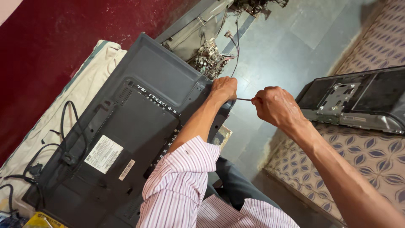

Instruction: The person uses a red-handled screwdriver to remove screws from the back panel of a television. They systematically loosen and remove several screws along the top edge of the device.

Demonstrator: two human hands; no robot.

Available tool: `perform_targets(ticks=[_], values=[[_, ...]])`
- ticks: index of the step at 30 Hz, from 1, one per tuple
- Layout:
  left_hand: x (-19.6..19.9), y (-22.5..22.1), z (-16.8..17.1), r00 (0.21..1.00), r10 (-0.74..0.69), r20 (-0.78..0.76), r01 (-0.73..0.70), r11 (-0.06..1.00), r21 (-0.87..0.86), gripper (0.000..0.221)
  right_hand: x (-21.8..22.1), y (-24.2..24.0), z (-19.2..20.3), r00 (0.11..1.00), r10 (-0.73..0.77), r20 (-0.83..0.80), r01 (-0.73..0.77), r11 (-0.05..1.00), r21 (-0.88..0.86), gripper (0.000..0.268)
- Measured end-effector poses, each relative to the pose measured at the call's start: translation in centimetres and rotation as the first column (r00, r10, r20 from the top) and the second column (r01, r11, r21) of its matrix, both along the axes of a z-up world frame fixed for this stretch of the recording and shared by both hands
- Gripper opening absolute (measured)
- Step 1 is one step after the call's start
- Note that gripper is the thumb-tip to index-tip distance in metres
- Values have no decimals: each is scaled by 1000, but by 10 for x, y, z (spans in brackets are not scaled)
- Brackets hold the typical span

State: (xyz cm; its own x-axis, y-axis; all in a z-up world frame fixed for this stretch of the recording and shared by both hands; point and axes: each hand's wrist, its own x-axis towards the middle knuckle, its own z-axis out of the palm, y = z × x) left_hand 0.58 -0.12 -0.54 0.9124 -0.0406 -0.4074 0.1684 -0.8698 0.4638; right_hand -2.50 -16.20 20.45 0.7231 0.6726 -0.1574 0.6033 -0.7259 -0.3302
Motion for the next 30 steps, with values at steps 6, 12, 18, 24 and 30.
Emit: perform_targets(ticks=[6,12,18,24,30], values=[[0,0,-12,996,-82,41,79,995,63,18,1,-11,4,999,-46,-27,46,999,18,18],[-10,7,-30,982,-158,105,159,987,-1,23,6,-16,12,997,-72,-27,72,997,14,18],[-48,42,-23,921,347,-175,-330,460,-824,22,5,-1,48,996,-93,-15,94,990,107,18],[-167,81,45,813,409,-415,-145,-547,-824,14,-14,65,64,997,10,-75,1,990,144,18],[-236,112,59,357,826,-436,-364,-307,-879,26,-49,149,56,959,261,-111,-227,940,253,18]])
